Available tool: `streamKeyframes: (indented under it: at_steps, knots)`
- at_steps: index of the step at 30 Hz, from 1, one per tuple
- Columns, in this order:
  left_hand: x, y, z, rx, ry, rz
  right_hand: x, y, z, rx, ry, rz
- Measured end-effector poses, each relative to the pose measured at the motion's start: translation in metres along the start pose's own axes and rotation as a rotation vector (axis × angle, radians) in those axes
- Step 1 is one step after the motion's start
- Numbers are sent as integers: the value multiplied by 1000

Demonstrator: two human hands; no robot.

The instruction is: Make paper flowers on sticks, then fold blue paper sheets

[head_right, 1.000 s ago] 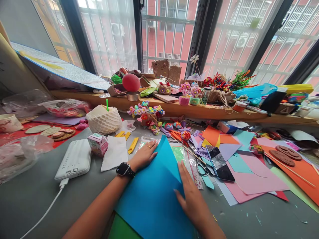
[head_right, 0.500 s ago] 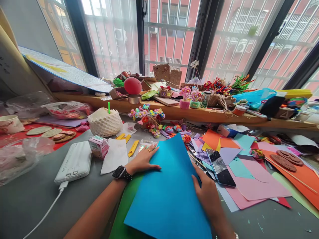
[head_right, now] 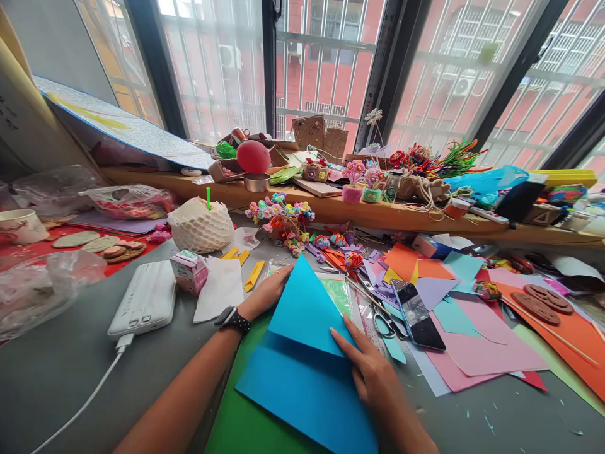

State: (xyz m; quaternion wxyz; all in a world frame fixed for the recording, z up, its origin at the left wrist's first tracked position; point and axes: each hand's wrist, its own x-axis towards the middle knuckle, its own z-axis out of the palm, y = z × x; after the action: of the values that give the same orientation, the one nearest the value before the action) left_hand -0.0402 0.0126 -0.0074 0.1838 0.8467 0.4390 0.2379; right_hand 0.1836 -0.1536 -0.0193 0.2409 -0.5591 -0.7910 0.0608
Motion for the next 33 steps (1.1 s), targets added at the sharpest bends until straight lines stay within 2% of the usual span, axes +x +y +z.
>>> streamKeyframes:
  at_steps: [3, 5, 10, 13, 16, 20, 22, 24, 26, 28, 31, 33]
  knots:
    - [3, 0, -4, -105, 66, -129, -1, 3, 4, -60, -17, -14]
    - [2, 2, -6, -132, 79, -150, 0, 4, 6, -97, -36, -44]
    - [-6, 9, -4, -11, -67, -21, 4, -8, 8, -166, -30, -113]
    - [-9, 9, -2, 96, -114, 8, 10, -20, -1, -140, -68, -109]
    - [-9, 9, -1, 134, -133, 18, 30, -26, -14, -10, -50, -43]
    - [-8, 10, -2, 134, -141, 19, 79, -23, -18, 187, -16, 206]
    - [-8, 10, -2, 119, -141, 27, 101, -19, -14, 209, -106, 303]
    - [-8, 8, -2, 85, -136, 32, 117, -15, -8, 265, -215, 342]
    - [-7, 7, -2, 10, -113, 16, 123, -11, -5, 341, -258, 370]
    - [-5, 4, -2, -116, -49, -26, 121, -8, -6, 476, -246, 397]
    - [-1, 3, -5, -333, 102, -82, 108, -4, -13, 775, -193, 469]
    - [0, 4, -9, -441, 155, -90, 98, -4, -19, 968, -157, 516]
